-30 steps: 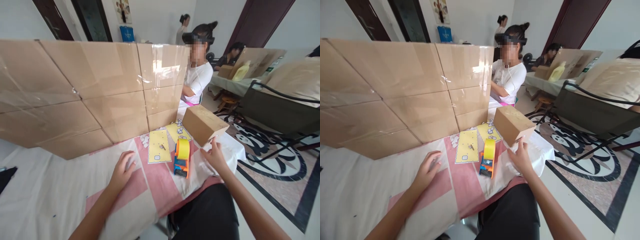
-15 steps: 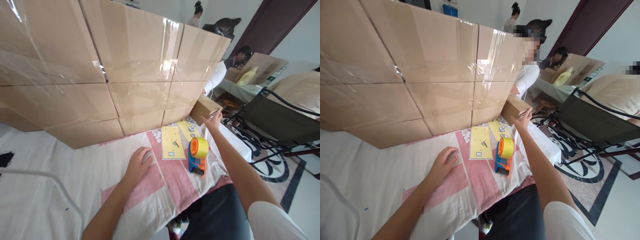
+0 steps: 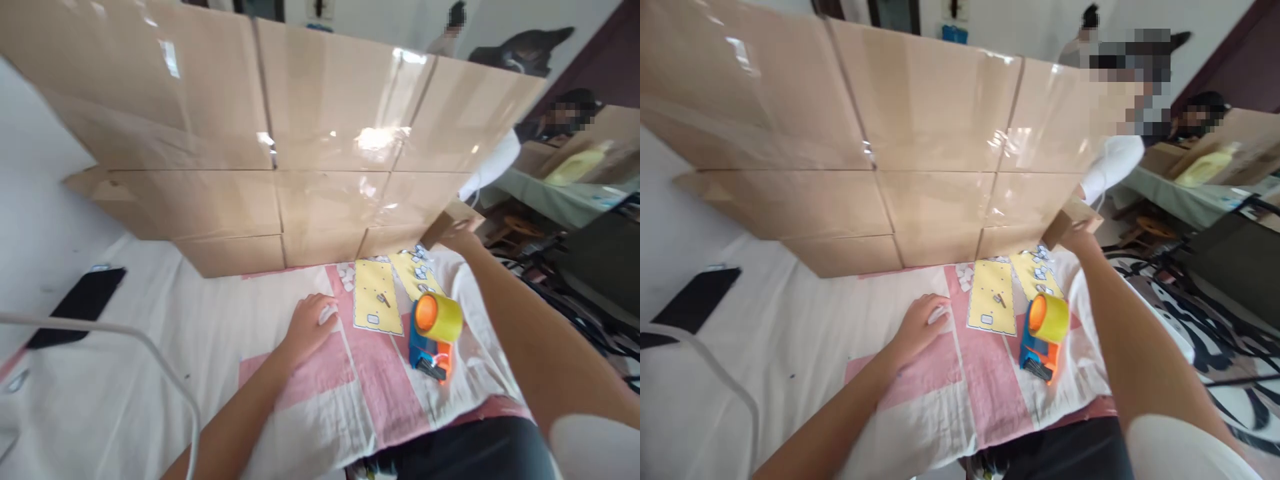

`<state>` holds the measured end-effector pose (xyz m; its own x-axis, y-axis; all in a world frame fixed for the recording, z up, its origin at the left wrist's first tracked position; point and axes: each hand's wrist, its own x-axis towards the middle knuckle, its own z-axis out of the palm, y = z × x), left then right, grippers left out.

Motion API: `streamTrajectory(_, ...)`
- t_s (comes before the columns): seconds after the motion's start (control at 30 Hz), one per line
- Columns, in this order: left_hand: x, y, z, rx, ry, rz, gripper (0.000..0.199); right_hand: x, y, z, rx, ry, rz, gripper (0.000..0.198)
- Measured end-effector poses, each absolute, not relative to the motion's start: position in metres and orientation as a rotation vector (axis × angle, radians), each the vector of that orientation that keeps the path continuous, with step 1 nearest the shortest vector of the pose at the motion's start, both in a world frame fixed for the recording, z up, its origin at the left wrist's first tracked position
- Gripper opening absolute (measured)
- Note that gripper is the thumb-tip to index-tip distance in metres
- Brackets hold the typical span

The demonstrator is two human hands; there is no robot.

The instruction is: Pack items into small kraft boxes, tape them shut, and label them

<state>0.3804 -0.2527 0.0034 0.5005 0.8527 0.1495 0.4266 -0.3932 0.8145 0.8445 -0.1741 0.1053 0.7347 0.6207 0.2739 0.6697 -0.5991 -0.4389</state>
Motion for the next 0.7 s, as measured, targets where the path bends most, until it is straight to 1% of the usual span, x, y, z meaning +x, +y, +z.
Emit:
streamTrajectory(0.03, 0.381, -0.253, 0.004, 2.005, 1.045, 0.740, 0.019, 0.842, -0.177, 0.115, -2.425, -0.978, -0.072, 0.096)
streamTrajectory(0.07, 0.380, -0.253, 0.005, 1.995, 1.040, 0.742, 0.019, 0.838, -0.182, 0.125, -2.438, -0.973, -0.043, 0.108)
streamTrajectory(0.1, 0.380, -0.253, 0.005, 1.978, 1.030, 0.748, 0.019, 0.832, -0.187, 0.136, -2.443, -0.972, -0.036, 0.117)
streamTrajectory(0.13, 0.379, -0.253, 0.005, 1.959, 1.018, 0.760, 0.020, 0.823, -0.193, 0.146, -2.441, -0.971, -0.051, 0.117)
streamTrajectory(0.17, 0.379, -0.252, 0.004, 1.939, 1.006, 0.775, 0.020, 0.812, -0.199, 0.155, -2.433, -0.961, -0.084, 0.111)
streamTrajectory(0.27, 0.376, -0.251, 0.003, 1.887, 0.973, 0.826, 0.021, 0.765, -0.209, 0.169, -2.407, -0.924, -0.191, 0.076)
streamTrajectory(0.33, 0.376, -0.251, 0.001, 1.856, 0.956, 0.856, 0.021, 0.721, -0.208, 0.166, -2.406, -0.968, -0.193, 0.057)
streamTrajectory(0.43, 0.379, -0.253, 0.000, 1.778, 0.929, 0.924, 0.021, 0.639, -0.199, 0.152, -2.398, -1.233, -0.005, 0.035)
streamTrajectory(0.5, 0.381, -0.250, 0.002, 1.692, 0.930, 1.004, 0.021, 0.574, -0.192, 0.140, -2.339, -1.505, 0.255, 0.017)
streamTrajectory(0.53, 0.379, -0.246, 0.004, 1.642, 0.946, 1.059, 0.019, 0.538, -0.189, 0.135, -2.272, -1.644, 0.379, 0.013)
streamTrajectory(0.63, 0.351, -0.221, 0.013, 1.456, 1.089, 1.307, 0.014, 0.425, -0.178, 0.129, -1.940, -1.971, 0.588, 0.014)
streamTrajectory(0.7, 0.304, -0.195, 0.018, 1.291, 1.239, 1.528, 0.015, 0.349, -0.165, 0.128, -1.705, -2.068, 0.647, 0.022)
